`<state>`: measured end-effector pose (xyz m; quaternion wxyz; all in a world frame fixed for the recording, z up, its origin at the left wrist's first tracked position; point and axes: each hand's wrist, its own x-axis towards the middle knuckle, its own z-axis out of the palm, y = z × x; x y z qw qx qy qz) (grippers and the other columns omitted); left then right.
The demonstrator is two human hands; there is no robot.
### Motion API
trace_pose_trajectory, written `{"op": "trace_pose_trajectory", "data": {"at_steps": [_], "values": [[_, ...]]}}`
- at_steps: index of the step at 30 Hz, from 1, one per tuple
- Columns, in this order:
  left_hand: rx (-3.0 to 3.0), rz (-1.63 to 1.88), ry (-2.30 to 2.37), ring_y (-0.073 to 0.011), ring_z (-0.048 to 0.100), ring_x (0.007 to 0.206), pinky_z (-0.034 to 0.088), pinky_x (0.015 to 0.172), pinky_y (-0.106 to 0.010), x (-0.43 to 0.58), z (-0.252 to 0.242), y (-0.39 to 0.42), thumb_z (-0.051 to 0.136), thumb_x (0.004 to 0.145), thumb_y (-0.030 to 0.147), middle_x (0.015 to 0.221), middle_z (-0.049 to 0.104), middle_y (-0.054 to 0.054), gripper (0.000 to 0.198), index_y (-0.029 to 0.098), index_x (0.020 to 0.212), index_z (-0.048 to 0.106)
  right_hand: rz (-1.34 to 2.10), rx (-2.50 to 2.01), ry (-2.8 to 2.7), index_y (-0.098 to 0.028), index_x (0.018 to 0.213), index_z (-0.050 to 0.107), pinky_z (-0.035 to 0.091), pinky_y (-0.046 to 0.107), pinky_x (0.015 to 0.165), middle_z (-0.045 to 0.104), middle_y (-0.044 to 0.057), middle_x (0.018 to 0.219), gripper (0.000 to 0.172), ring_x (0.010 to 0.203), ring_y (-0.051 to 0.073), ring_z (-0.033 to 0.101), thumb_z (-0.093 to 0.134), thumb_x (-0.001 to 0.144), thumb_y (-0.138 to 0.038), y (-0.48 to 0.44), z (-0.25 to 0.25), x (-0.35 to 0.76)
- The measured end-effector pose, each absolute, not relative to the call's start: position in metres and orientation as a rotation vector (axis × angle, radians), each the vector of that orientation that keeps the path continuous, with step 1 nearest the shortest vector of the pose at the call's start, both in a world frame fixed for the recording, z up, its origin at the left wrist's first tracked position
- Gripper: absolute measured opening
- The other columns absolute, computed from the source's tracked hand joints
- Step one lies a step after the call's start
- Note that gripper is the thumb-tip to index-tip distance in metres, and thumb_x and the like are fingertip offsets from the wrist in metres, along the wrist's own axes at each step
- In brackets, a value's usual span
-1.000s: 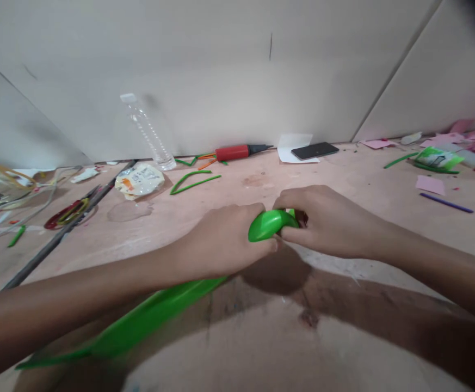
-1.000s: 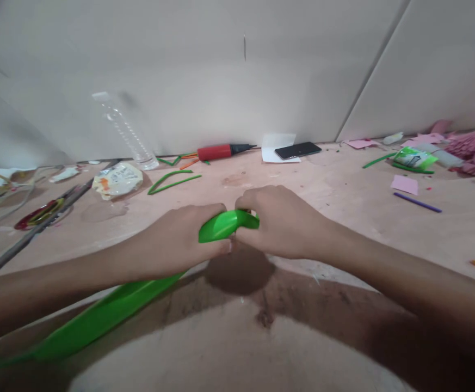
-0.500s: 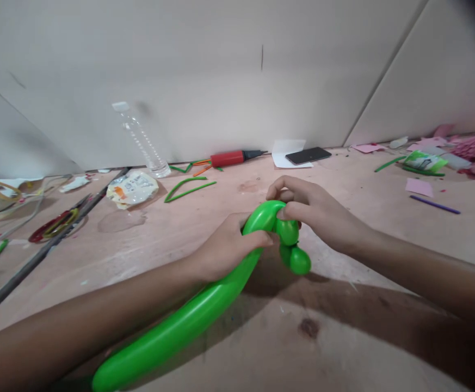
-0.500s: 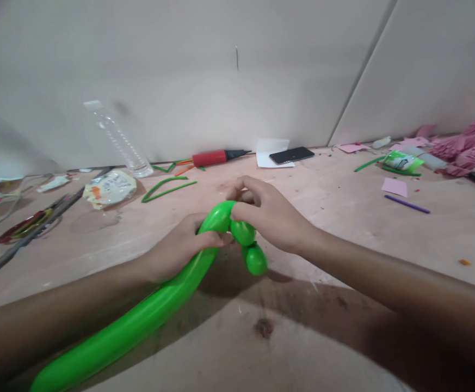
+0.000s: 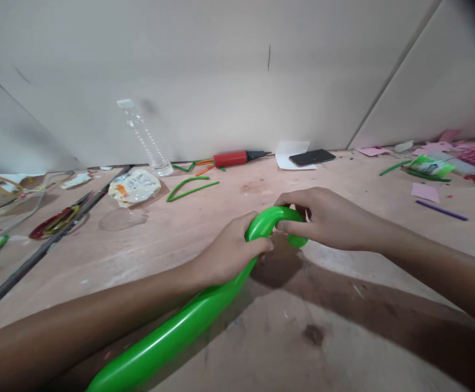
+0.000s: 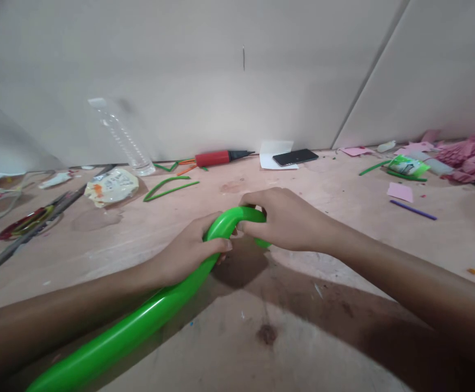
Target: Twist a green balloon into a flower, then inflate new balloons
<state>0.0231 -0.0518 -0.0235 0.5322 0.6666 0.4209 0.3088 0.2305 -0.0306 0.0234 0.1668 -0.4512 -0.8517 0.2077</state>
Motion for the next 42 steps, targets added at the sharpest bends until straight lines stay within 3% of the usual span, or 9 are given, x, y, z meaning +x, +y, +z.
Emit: {"op": "trace_pose_trajectory", "data": {"at_steps": [5, 10, 14, 16, 19, 24, 31, 36, 42], "values": [[1.682, 0.880, 0.940, -0.0223, 0.062, 0.107, 0.047, 0.097, -0.037, 0.026, -0.024, -0.055, 0.066, 0.079, 0.017, 0.113, 0.068, -0.004, 0.033, 0.020, 0.112, 0.063, 1.413, -1.117, -2.020, -0.020, 0.087, 0.060, 0.051, 0.030, 0.056, 0.063, -0.001, 0.074, 0.011, 0.057, 0.015, 0.062, 0.056, 0.090, -0.030, -0.035, 0.021, 0.223], [1.492, 0.761, 0.703, -0.0186, 0.065, 0.087, 0.052, 0.082, -0.033, 0.025, -0.027, -0.047, 0.070, 0.084, 0.028, 0.089, 0.071, -0.004, 0.017, 0.015, 0.094, 0.067, 1.591, -0.915, -1.731, -0.020, 0.091, 0.060, 0.059, 0.032, 0.062, 0.063, 0.000, 0.083, 0.008, 0.068, 0.017, 0.067, 0.057, 0.091, -0.027, -0.039, 0.010, 0.217], [1.445, 0.682, 0.726, -0.0198, 0.067, 0.087, 0.052, 0.083, -0.034, 0.022, -0.028, -0.041, 0.076, 0.077, 0.022, 0.091, 0.073, -0.005, 0.016, 0.013, 0.089, 0.070, 1.576, -0.942, -1.807, -0.021, 0.101, 0.058, 0.059, 0.033, 0.065, 0.065, 0.000, 0.086, 0.015, 0.069, 0.017, 0.068, 0.055, 0.095, -0.034, -0.037, 0.007, 0.219], [1.451, 0.650, 0.788, -0.0201, 0.067, 0.087, 0.051, 0.083, -0.033, 0.021, -0.028, -0.040, 0.076, 0.073, 0.019, 0.091, 0.073, -0.005, 0.017, 0.013, 0.088, 0.071, 1.480, -0.996, -2.009, -0.021, 0.105, 0.058, 0.059, 0.036, 0.069, 0.066, 0.003, 0.092, 0.021, 0.074, 0.019, 0.069, 0.053, 0.097, -0.039, -0.035, 0.010, 0.223], [1.482, 0.598, 0.928, -0.0189, 0.066, 0.081, 0.050, 0.079, -0.032, 0.019, -0.024, -0.038, 0.074, 0.069, 0.017, 0.083, 0.072, -0.002, 0.015, 0.014, 0.084, 0.072, 1.002, -1.030, -2.401, -0.021, 0.117, 0.059, 0.057, 0.039, 0.076, 0.067, 0.008, 0.112, 0.032, 0.089, 0.023, 0.067, 0.060, 0.093, -0.042, -0.034, 0.014, 0.231], [1.572, 0.505, 0.902, -0.0198, 0.065, 0.086, 0.050, 0.079, -0.030, 0.016, -0.015, -0.034, 0.076, 0.063, 0.017, 0.082, 0.070, 0.000, 0.016, 0.017, 0.079, 0.073, 0.355, -0.644, -2.779, -0.028, 0.151, 0.038, 0.050, 0.041, 0.097, 0.045, 0.009, 0.153, 0.076, 0.129, 0.028, 0.053, 0.066, 0.081, -0.015, -0.042, 0.012, 0.230], [1.650, 0.344, 0.867, -0.0217, 0.066, 0.094, 0.051, 0.084, -0.031, 0.020, -0.008, -0.031, 0.078, 0.062, 0.012, 0.090, 0.073, 0.000, 0.025, 0.016, 0.086, 0.074, -0.373, -0.584, -2.862, -0.020, 0.125, 0.058, 0.041, 0.034, 0.065, 0.067, 0.009, 0.112, 0.040, 0.086, 0.022, 0.062, 0.055, 0.086, -0.011, -0.046, 0.006, 0.226], [1.829, 0.299, 0.818, -0.0212, 0.066, 0.099, 0.050, 0.089, -0.030, 0.014, -0.002, -0.030, 0.076, 0.072, 0.021, 0.103, 0.075, 0.000, 0.030, 0.019, 0.102, 0.073, -0.496, -0.658, -2.778, -0.019, 0.107, 0.063, 0.026, 0.031, 0.055, 0.067, 0.005, 0.093, 0.021, 0.075, 0.020, 0.059, 0.062, 0.086, -0.024, -0.042, 0.001, 0.231], [2.163, 0.265, 1.084, -0.0232, 0.067, 0.084, 0.048, 0.071, -0.032, 0.010, -0.002, -0.041, 0.063, 0.080, 0.025, 0.094, 0.074, -0.003, 0.018, 0.019, 0.096, 0.068, -0.355, -0.873, -2.741, -0.018, 0.092, 0.066, 0.025, 0.032, 0.055, 0.068, 0.006, 0.080, 0.011, 0.065, 0.019, 0.057, 0.061, 0.085, -0.025, -0.045, -0.007, 0.224]]}}
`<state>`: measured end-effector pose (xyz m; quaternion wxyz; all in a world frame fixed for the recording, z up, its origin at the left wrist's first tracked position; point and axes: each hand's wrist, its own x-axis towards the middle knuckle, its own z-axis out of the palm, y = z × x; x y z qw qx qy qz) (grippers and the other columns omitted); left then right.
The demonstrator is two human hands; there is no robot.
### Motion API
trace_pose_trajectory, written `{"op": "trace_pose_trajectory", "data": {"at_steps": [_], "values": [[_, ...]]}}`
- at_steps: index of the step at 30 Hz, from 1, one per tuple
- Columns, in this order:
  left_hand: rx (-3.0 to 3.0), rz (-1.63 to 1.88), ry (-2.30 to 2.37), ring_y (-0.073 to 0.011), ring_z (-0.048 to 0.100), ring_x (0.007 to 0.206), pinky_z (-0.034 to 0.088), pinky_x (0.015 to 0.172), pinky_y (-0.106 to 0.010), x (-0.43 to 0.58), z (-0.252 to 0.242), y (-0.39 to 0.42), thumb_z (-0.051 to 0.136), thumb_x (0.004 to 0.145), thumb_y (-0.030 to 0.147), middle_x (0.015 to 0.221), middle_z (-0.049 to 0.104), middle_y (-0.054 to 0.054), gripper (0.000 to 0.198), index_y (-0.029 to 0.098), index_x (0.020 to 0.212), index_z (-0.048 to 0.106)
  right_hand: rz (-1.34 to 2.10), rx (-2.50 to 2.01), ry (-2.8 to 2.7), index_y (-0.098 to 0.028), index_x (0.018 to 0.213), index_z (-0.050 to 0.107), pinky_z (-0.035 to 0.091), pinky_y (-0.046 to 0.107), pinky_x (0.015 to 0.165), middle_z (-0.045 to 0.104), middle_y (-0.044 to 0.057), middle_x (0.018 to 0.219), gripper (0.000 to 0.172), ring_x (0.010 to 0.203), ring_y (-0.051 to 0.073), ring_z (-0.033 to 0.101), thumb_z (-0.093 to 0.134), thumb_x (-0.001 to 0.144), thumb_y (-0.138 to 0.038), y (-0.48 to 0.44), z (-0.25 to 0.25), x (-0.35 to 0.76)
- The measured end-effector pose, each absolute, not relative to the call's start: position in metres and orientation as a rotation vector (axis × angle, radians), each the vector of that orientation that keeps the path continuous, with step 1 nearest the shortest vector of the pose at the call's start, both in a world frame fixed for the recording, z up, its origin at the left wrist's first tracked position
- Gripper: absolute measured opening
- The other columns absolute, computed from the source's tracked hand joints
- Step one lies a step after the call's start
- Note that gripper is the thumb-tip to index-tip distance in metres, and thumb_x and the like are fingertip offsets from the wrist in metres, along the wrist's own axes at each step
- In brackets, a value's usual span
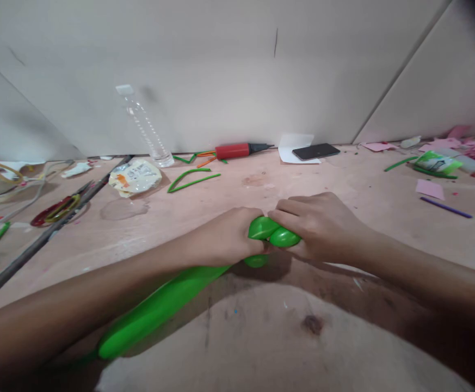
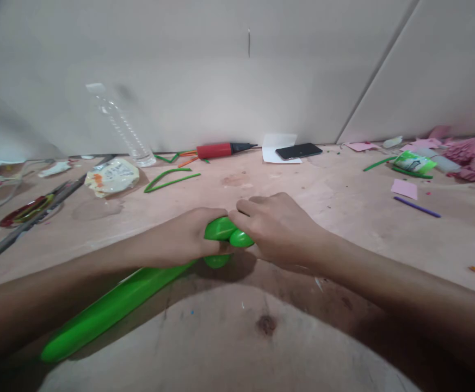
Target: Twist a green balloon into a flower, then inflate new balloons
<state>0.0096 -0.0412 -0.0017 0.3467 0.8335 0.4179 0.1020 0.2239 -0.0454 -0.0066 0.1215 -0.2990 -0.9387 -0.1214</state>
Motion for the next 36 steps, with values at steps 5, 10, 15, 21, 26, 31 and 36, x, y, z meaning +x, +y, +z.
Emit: {"op": "trace_pose_trajectory", "data": {"at_steps": [5, 10, 15, 21, 26, 31, 36], "values": [[3.034, 0.156, 1.216, -0.0286, 0.063, 0.076, 0.043, 0.067, -0.040, 0.022, -0.005, -0.070, 0.050, 0.081, 0.010, 0.085, 0.068, -0.011, 0.018, 0.013, 0.095, 0.060, 0.534, -1.193, -2.650, -0.020, 0.056, 0.056, 0.031, 0.031, 0.051, 0.061, 0.002, 0.055, 0.015, 0.051, 0.015, 0.050, 0.062, 0.070, -0.021, -0.045, 0.000, 0.217], [3.452, 0.467, 0.999, -0.0282, 0.062, 0.084, 0.041, 0.069, -0.040, 0.029, 0.005, -0.095, 0.037, 0.095, 0.009, 0.090, 0.067, -0.012, 0.021, 0.013, 0.099, 0.058, 2.070, -0.870, -2.290, -0.017, 0.070, 0.069, 0.046, 0.027, 0.052, 0.070, 0.002, 0.066, 0.020, 0.052, 0.015, 0.060, 0.052, 0.079, -0.025, -0.031, 0.011, 0.224], [2.934, 0.368, 1.177, -0.0246, 0.062, 0.079, 0.040, 0.063, -0.034, 0.020, 0.011, -0.075, 0.052, 0.087, 0.014, 0.090, 0.068, -0.007, 0.013, 0.017, 0.098, 0.056, 1.433, -1.029, -2.332, -0.018, 0.091, 0.066, 0.049, 0.027, 0.058, 0.072, 0.003, 0.084, 0.013, 0.066, 0.016, 0.066, 0.058, 0.085, -0.026, -0.030, 0.003, 0.224], [2.031, 0.536, 1.030, -0.0226, 0.061, 0.095, 0.046, 0.083, -0.033, 0.007, 0.001, -0.025, 0.063, 0.073, 0.022, 0.096, 0.068, -0.002, 0.016, 0.019, 0.088, 0.058, 0.011, -0.866, -2.484, -0.023, 0.119, 0.059, 0.048, 0.035, 0.074, 0.067, 0.011, 0.120, 0.025, 0.099, 0.025, 0.066, 0.051, 0.099, -0.034, -0.038, -0.009, 0.223], [1.705, 0.499, 0.867, -0.0203, 0.061, 0.092, 0.046, 0.083, -0.031, 0.004, -0.003, -0.013, 0.066, 0.072, 0.026, 0.088, 0.064, 0.000, 0.017, 0.018, 0.084, 0.058, -0.047, -0.718, -2.589, -0.020, 0.116, 0.061, 0.047, 0.038, 0.077, 0.068, 0.011, 0.116, 0.023, 0.100, 0.026, 0.063, 0.054, 0.095, -0.029, -0.039, -0.009, 0.228], [2.096, 0.470, 1.035, -0.0204, 0.060, 0.083, 0.045, 0.070, -0.030, 0.006, 0.002, -0.029, 0.067, 0.073, 0.027, 0.086, 0.065, 0.000, 0.019, 0.021, 0.089, 0.058, 0.762, -1.013, -2.218, -0.021, 0.093, 0.063, 0.048, 0.029, 0.063, 0.067, 0.000, 0.081, 0.010, 0.068, 0.016, 0.060, 0.061, 0.083, -0.022, -0.033, -0.010, 0.222], [2.685, 0.368, 1.250, -0.0293, 0.065, 0.092, 0.046, 0.072, -0.036, 0.013, 0.001, -0.058, 0.055, 0.082, 0.018, 0.102, 0.070, -0.010, 0.038, 0.020, 0.119, 0.052, 1.566, -1.214, -1.734, -0.021, 0.092, 0.057, 0.038, 0.024, 0.038, 0.056, -0.004, 0.062, 0.011, 0.043, 0.012, 0.051, 0.050, 0.086, -0.028, -0.027, -0.019, 0.212]]}}
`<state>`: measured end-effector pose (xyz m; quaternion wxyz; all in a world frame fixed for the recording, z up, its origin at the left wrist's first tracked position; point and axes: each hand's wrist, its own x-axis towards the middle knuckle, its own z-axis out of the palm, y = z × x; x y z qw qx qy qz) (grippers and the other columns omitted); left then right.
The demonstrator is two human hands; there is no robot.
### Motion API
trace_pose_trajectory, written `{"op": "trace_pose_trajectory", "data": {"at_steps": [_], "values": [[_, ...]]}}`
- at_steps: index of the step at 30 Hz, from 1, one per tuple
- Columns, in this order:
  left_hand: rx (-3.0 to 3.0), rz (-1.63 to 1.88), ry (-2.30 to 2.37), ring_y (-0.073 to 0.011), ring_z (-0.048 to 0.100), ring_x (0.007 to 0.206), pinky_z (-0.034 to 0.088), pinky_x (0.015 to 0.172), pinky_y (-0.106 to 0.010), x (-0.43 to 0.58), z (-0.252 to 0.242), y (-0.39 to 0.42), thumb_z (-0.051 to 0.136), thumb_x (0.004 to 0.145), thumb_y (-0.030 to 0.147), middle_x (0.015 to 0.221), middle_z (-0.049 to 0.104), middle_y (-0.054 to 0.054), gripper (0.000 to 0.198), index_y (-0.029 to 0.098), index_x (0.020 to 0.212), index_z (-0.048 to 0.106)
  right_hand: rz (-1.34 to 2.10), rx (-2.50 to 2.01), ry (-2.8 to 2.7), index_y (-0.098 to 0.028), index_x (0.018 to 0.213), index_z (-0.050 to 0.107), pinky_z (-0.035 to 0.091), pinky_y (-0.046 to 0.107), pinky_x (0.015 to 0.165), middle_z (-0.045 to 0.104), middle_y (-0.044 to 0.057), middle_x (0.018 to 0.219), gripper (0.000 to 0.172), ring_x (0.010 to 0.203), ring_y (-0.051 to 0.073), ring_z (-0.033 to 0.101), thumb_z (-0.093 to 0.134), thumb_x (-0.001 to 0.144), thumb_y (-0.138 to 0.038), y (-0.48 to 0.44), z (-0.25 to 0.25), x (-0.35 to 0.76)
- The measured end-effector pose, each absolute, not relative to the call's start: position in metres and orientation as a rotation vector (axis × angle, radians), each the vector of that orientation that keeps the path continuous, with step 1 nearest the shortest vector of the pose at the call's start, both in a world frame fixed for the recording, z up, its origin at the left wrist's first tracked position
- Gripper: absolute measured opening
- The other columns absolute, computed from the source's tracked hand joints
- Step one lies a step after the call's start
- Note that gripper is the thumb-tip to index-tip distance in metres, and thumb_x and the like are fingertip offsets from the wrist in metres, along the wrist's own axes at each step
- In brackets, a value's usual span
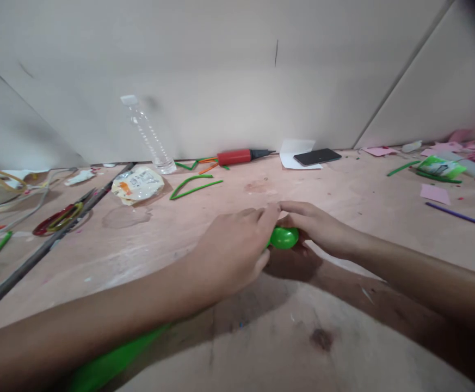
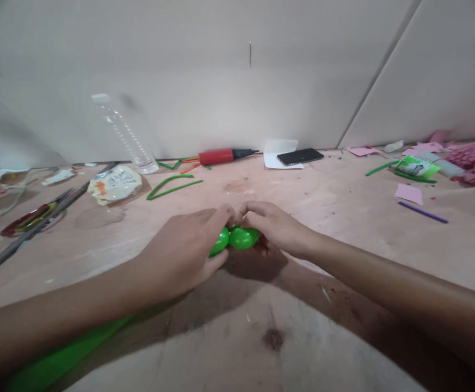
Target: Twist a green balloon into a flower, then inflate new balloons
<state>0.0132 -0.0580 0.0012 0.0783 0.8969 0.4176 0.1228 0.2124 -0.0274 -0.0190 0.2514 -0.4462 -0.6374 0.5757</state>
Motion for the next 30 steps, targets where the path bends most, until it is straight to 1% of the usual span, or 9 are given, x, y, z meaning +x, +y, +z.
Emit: {"op": "trace_pose_trajectory", "data": {"at_steps": [2, 4, 8, 10, 14, 18, 24, 28, 30], "values": [[2.761, 0.347, 1.216, -0.0312, 0.065, 0.099, 0.047, 0.077, -0.039, 0.014, 0.001, -0.060, 0.052, 0.084, 0.016, 0.112, 0.070, -0.011, 0.039, 0.020, 0.123, 0.051, 1.576, -1.206, -1.752, -0.021, 0.088, 0.057, 0.036, 0.024, 0.037, 0.054, -0.004, 0.061, 0.015, 0.042, 0.012, 0.049, 0.046, 0.091, -0.031, -0.028, -0.021, 0.212], [2.672, 0.369, 1.183, -0.0294, 0.065, 0.097, 0.047, 0.077, -0.038, 0.011, 0.001, -0.053, 0.055, 0.084, 0.018, 0.109, 0.070, -0.009, 0.032, 0.020, 0.116, 0.055, 1.351, -1.181, -1.887, -0.020, 0.089, 0.059, 0.043, 0.026, 0.046, 0.058, -0.001, 0.068, 0.021, 0.051, 0.013, 0.055, 0.044, 0.096, -0.034, -0.031, -0.020, 0.213], [2.261, 0.435, 1.012, -0.0232, 0.064, 0.091, 0.048, 0.078, -0.034, 0.005, 0.003, -0.028, 0.064, 0.079, 0.024, 0.096, 0.068, -0.003, 0.018, 0.019, 0.095, 0.059, 0.683, -1.044, -2.177, -0.023, 0.114, 0.062, 0.049, 0.034, 0.077, 0.069, 0.005, 0.109, 0.025, 0.089, 0.020, 0.064, 0.058, 0.095, -0.038, -0.038, -0.014, 0.220], [2.093, 0.466, 0.938, -0.0226, 0.063, 0.097, 0.049, 0.084, -0.033, 0.003, 0.003, -0.019, 0.067, 0.078, 0.026, 0.099, 0.067, -0.003, 0.021, 0.019, 0.096, 0.059, 0.547, -0.996, -2.301, -0.025, 0.120, 0.059, 0.047, 0.034, 0.077, 0.069, 0.005, 0.114, 0.033, 0.092, 0.022, 0.063, 0.065, 0.091, -0.038, -0.040, -0.013, 0.223], [1.976, 0.468, 0.971, -0.0206, 0.062, 0.090, 0.047, 0.080, -0.032, 0.002, 0.003, -0.016, 0.070, 0.076, 0.027, 0.090, 0.065, 0.000, 0.023, 0.018, 0.093, 0.058, 0.594, -1.025, -2.301, -0.023, 0.110, 0.061, 0.045, 0.031, 0.069, 0.069, 0.003, 0.096, 0.019, 0.078, 0.019, 0.061, 0.061, 0.093, -0.033, -0.037, -0.014, 0.223], [2.011, 0.503, 0.984, -0.0209, 0.063, 0.091, 0.047, 0.080, -0.032, 0.002, 0.004, -0.018, 0.072, 0.077, 0.027, 0.095, 0.067, -0.002, 0.025, 0.018, 0.096, 0.060, 0.777, -1.038, -2.158, -0.021, 0.097, 0.061, 0.044, 0.030, 0.065, 0.065, 0.000, 0.083, 0.010, 0.073, 0.017, 0.058, 0.060, 0.093, -0.030, -0.032, -0.014, 0.222], [2.018, 0.378, 0.986, -0.0233, 0.064, 0.096, 0.048, 0.084, -0.035, -0.002, 0.007, -0.014, 0.071, 0.081, 0.041, 0.103, 0.069, -0.004, 0.036, 0.018, 0.108, 0.061, 0.638, -0.717, -2.268, -0.024, 0.100, 0.058, 0.049, 0.032, 0.075, 0.061, 0.003, 0.104, 0.025, 0.093, 0.019, 0.059, 0.064, 0.079, -0.011, -0.026, -0.008, 0.226], [1.998, 0.248, 0.901, -0.0248, 0.065, 0.104, 0.048, 0.088, -0.035, -0.004, 0.008, -0.014, 0.067, 0.086, 0.042, 0.112, 0.070, -0.006, 0.039, 0.018, 0.116, 0.060, 0.650, -0.581, -2.313, -0.024, 0.089, 0.057, 0.048, 0.036, 0.090, 0.058, 0.005, 0.111, 0.022, 0.106, 0.021, 0.057, 0.055, 0.078, -0.004, -0.020, -0.005, 0.233], [2.019, 0.210, 0.902, -0.0236, 0.066, 0.100, 0.049, 0.085, -0.033, -0.003, 0.008, -0.017, 0.065, 0.087, 0.040, 0.108, 0.070, -0.005, 0.034, 0.017, 0.112, 0.061, 0.761, -0.605, -2.288, -0.023, 0.094, 0.058, 0.048, 0.038, 0.093, 0.057, 0.005, 0.114, 0.022, 0.108, 0.021, 0.058, 0.054, 0.080, -0.007, -0.019, -0.003, 0.235]]}}
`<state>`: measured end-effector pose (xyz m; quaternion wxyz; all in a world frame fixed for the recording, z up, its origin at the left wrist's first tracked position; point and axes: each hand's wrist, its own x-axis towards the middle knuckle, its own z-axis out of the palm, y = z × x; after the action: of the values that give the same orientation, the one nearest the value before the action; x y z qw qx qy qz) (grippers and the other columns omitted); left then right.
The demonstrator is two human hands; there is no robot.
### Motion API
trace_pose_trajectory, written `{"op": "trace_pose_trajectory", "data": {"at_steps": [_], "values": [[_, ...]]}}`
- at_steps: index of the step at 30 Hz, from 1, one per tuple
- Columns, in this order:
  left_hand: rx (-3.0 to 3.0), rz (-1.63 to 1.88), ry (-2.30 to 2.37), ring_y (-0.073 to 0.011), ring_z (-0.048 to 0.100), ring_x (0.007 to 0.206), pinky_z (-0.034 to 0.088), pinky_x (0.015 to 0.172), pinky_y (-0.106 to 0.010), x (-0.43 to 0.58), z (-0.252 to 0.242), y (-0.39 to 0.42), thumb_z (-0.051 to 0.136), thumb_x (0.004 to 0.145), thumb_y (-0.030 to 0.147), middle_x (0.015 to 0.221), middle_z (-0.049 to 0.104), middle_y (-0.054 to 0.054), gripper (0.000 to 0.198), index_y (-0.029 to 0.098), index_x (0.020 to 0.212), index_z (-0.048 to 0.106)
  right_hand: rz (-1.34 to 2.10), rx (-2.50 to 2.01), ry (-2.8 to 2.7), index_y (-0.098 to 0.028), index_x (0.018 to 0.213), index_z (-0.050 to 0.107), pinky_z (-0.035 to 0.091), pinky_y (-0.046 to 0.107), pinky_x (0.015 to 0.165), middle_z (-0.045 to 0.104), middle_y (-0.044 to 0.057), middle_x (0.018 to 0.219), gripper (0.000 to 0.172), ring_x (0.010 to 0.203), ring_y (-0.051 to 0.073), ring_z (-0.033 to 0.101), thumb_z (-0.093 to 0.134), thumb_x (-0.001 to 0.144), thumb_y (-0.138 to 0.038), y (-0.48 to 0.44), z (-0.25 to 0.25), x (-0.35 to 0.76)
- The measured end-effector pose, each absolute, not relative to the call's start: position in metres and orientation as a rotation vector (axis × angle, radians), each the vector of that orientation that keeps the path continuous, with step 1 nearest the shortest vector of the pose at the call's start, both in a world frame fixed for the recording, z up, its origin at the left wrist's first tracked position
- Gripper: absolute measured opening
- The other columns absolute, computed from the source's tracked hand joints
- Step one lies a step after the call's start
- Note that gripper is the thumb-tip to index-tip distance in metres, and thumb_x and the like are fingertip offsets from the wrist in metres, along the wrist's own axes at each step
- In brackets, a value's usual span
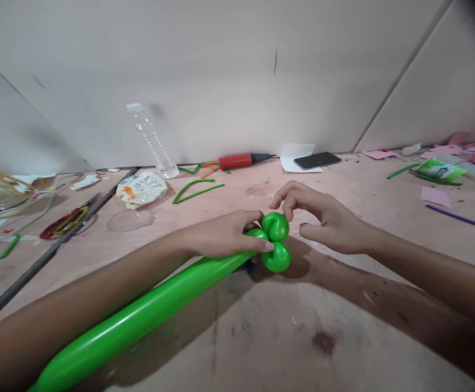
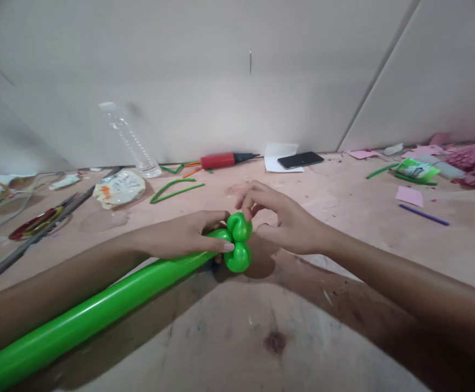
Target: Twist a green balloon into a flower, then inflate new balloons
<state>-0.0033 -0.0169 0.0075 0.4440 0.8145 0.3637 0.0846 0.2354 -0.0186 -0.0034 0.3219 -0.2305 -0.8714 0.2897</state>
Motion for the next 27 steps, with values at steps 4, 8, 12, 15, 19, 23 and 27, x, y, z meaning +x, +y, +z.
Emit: {"op": "trace_pose_trajectory", "data": {"at_steps": [4, 8, 12, 15, 19, 23, 27], "values": [[2.055, 0.268, 0.912, -0.0210, 0.065, 0.099, 0.048, 0.083, -0.030, 0.000, 0.006, -0.024, 0.063, 0.089, 0.039, 0.112, 0.069, -0.003, 0.031, 0.019, 0.112, 0.061, 0.831, -0.883, -2.319, -0.024, 0.118, 0.057, 0.048, 0.041, 0.094, 0.063, 0.005, 0.118, 0.029, 0.107, 0.023, 0.060, 0.063, 0.090, -0.029, -0.022, 0.001, 0.235], [2.098, 0.296, 0.917, -0.0218, 0.062, 0.107, 0.047, 0.090, -0.031, 0.001, 0.008, -0.026, 0.063, 0.090, 0.045, 0.117, 0.068, -0.003, 0.036, 0.020, 0.114, 0.060, 0.739, -0.957, -2.468, -0.023, 0.109, 0.061, 0.047, 0.036, 0.086, 0.067, 0.002, 0.105, 0.022, 0.095, 0.021, 0.061, 0.064, 0.087, -0.023, -0.025, 0.006, 0.233], [2.059, 0.251, 0.967, -0.0229, 0.062, 0.104, 0.047, 0.092, -0.034, 0.001, 0.010, -0.023, 0.058, 0.091, 0.045, 0.111, 0.068, -0.004, 0.034, 0.017, 0.111, 0.060, 0.598, -0.770, -2.520, -0.022, 0.102, 0.059, 0.047, 0.034, 0.086, 0.063, 0.003, 0.104, 0.028, 0.098, 0.021, 0.059, 0.061, 0.078, -0.009, -0.024, 0.012, 0.237], [1.928, 0.242, 0.969, -0.0223, 0.064, 0.098, 0.050, 0.088, -0.036, 0.001, 0.012, -0.021, 0.053, 0.093, 0.040, 0.105, 0.067, -0.004, 0.030, 0.017, 0.111, 0.058, 0.557, -0.650, -2.563, -0.023, 0.100, 0.056, 0.045, 0.037, 0.096, 0.059, 0.006, 0.118, 0.031, 0.112, 0.023, 0.056, 0.059, 0.074, -0.006, -0.025, 0.018, 0.241], [1.893, 0.297, 1.014, -0.0222, 0.064, 0.103, 0.050, 0.092, -0.037, 0.001, 0.012, -0.024, 0.055, 0.090, 0.036, 0.111, 0.067, -0.005, 0.028, 0.019, 0.111, 0.057, 0.637, -0.778, -2.515, -0.025, 0.115, 0.054, 0.047, 0.039, 0.095, 0.062, 0.005, 0.122, 0.038, 0.111, 0.024, 0.059, 0.067, 0.080, -0.019, -0.028, 0.020, 0.242], [1.988, 0.324, 0.967, -0.0238, 0.061, 0.114, 0.047, 0.099, -0.038, 0.002, 0.012, -0.030, 0.066, 0.086, 0.041, 0.122, 0.066, -0.005, 0.037, 0.020, 0.114, 0.055, 0.585, -0.945, -2.480, -0.025, 0.119, 0.059, 0.048, 0.038, 0.089, 0.068, 0.004, 0.114, 0.033, 0.102, 0.023, 0.063, 0.066, 0.089, -0.037, -0.027, 0.015, 0.240], [1.937, 0.300, 0.958, -0.0224, 0.064, 0.107, 0.049, 0.094, -0.038, 0.001, 0.012, -0.031, 0.062, 0.089, 0.040, 0.117, 0.068, -0.005, 0.033, 0.021, 0.114, 0.053, 0.493, -0.828, -2.560, -0.022, 0.113, 0.063, 0.047, 0.036, 0.087, 0.067, 0.005, 0.109, 0.028, 0.099, 0.022, 0.061, 0.066, 0.086, -0.023, -0.026, 0.018, 0.240]]}}
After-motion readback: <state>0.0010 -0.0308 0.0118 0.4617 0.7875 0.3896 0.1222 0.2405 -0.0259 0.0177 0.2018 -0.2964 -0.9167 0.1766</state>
